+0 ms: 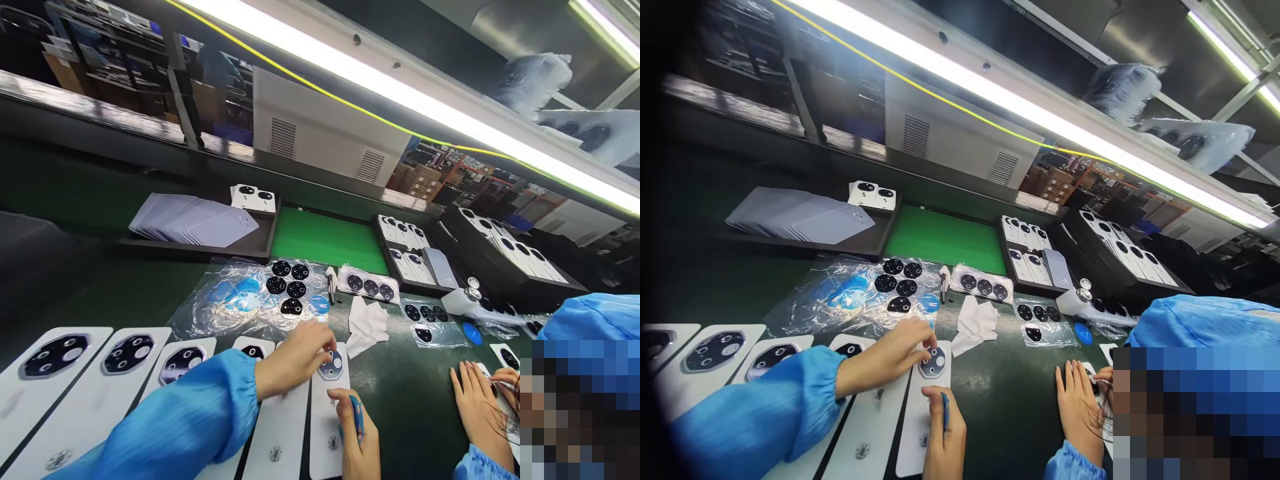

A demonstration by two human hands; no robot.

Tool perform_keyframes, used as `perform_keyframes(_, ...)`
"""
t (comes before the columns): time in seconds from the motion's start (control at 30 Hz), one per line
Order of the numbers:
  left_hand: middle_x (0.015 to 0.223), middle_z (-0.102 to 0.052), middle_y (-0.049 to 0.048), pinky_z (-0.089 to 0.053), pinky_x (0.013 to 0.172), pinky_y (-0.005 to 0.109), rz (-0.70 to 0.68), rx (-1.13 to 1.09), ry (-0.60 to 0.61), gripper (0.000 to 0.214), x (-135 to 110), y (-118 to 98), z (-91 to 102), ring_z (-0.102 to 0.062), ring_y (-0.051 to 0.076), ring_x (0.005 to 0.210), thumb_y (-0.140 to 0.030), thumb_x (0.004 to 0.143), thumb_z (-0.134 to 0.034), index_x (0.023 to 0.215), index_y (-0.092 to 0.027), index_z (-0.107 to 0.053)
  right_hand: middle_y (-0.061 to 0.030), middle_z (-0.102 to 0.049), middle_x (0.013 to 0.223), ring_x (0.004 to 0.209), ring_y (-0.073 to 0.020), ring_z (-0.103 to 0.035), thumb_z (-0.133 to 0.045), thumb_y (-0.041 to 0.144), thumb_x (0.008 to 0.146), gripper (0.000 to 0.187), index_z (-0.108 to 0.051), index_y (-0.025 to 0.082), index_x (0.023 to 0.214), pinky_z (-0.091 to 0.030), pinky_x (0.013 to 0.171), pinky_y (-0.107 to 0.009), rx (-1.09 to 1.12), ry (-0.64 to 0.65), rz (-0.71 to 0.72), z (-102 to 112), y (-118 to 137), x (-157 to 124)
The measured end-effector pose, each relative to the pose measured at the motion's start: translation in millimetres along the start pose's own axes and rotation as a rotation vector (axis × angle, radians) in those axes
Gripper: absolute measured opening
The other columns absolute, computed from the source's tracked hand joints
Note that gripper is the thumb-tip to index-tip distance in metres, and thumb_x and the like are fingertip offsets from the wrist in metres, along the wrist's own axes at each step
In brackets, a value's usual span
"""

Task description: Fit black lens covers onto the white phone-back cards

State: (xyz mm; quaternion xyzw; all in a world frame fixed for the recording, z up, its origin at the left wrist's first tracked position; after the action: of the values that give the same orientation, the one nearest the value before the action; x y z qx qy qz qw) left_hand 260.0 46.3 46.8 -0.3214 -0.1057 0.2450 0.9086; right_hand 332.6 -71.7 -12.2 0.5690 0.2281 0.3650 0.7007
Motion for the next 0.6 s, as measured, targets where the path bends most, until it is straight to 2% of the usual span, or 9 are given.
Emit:
perform_keyframes(0.1, 0.098, -0.058, 0.0061, -0.038, 0.085, 0.037, 0.105, 0.090, -0.048, 0.011, 21.1, 14.5, 0.7, -0.048, 0.024, 0.099, -0.008, 0.081, -0.057, 0.088, -0.017, -0.057, -0.0016, -0.066, 0.078, 0.076, -0.0169, -0.062, -0.040, 0.052, 0.094, 0.040, -0.068, 0.025, 0.082, -0.045, 0.071, -0.024, -0.148, -0.010, 0.208, 3.7, 14.4, 0.4)
perform_keyframes(0.2, 0.095, -0.059, 0.0060, -0.038, 0.082, 0.036, 0.137, 0.148, -0.027, 0.008, 31.7, 17.5, -6.0, -0.048, 0.025, 0.098, -0.011, 0.078, -0.061, 0.081, -0.017, -0.060, -0.0017, -0.063, 0.073, 0.069, -0.0158, -0.060, -0.036, 0.042, 0.098, 0.035, -0.064, 0.025, 0.084, -0.045, 0.066, -0.023, -0.264, 0.018, 0.376, 0.4, 19.1, -2.0)
perform_keyframes(0.3, 0.093, -0.061, 0.0052, -0.039, 0.080, 0.034, 0.138, 0.188, 0.002, 0.006, 35.3, 16.3, -9.3, -0.050, 0.024, 0.096, -0.012, 0.078, -0.062, 0.077, -0.018, -0.062, -0.0009, -0.058, 0.068, 0.060, -0.0142, -0.057, -0.032, 0.035, 0.099, 0.033, -0.059, 0.024, 0.083, -0.044, 0.057, -0.022, -0.344, 0.048, 0.465, -6.3, 17.0, -4.5)
perform_keyframes(0.4, 0.093, -0.062, 0.0058, -0.039, 0.079, 0.034, 0.133, 0.223, 0.019, 0.007, 37.8, 16.5, -9.7, -0.050, 0.024, 0.096, -0.013, 0.078, -0.061, 0.075, -0.019, -0.063, -0.0008, -0.056, 0.068, 0.057, -0.0134, -0.057, -0.030, 0.031, 0.099, 0.032, -0.057, 0.023, 0.083, -0.043, 0.054, -0.021, -0.373, 0.062, 0.503, -14.6, 15.5, -8.7)
perform_keyframes(0.47, 0.092, -0.062, 0.0066, -0.039, 0.078, 0.034, 0.125, 0.243, 0.024, 0.007, 40.5, 17.8, -11.1, -0.051, 0.025, 0.096, -0.014, 0.078, -0.060, 0.074, -0.019, -0.064, -0.0009, -0.057, 0.068, 0.056, -0.0129, -0.058, -0.031, 0.029, 0.098, 0.031, -0.057, 0.023, 0.083, -0.044, 0.053, -0.021, -0.380, 0.078, 0.522, -12.9, 17.8, -8.1)
perform_keyframes(0.53, 0.090, -0.062, 0.0067, -0.038, 0.077, 0.034, 0.113, 0.259, 0.028, 0.008, 43.3, 19.4, -14.4, -0.051, 0.025, 0.095, -0.014, 0.078, -0.060, 0.072, -0.019, -0.064, -0.0007, -0.058, 0.067, 0.057, -0.0132, -0.059, -0.035, 0.030, 0.097, 0.030, -0.060, 0.023, 0.083, -0.046, 0.052, -0.021, -0.403, 0.096, 0.548, 5.1, 25.2, 2.0)
perform_keyframes(0.6, 0.087, -0.062, 0.0065, -0.038, 0.076, 0.034, 0.096, 0.270, 0.027, 0.010, 45.0, 20.9, -19.2, -0.051, 0.025, 0.093, -0.011, 0.077, -0.059, 0.071, -0.018, -0.063, -0.0018, -0.061, 0.069, 0.061, -0.0157, -0.061, -0.037, 0.035, 0.095, 0.030, -0.064, 0.025, 0.087, -0.047, 0.053, -0.024, -0.427, 0.082, 0.575, 44.5, 38.0, 24.7)
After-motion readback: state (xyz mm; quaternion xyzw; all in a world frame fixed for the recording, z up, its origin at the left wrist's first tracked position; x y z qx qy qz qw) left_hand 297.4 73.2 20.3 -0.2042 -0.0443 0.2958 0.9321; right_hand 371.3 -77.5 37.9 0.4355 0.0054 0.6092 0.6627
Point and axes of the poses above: each hand's wrist, its own x-axis towards the middle knuckle, its own z-axis out of the back of the hand, y = z × x, the point moved 9 cm from there along x, towards the middle knuckle
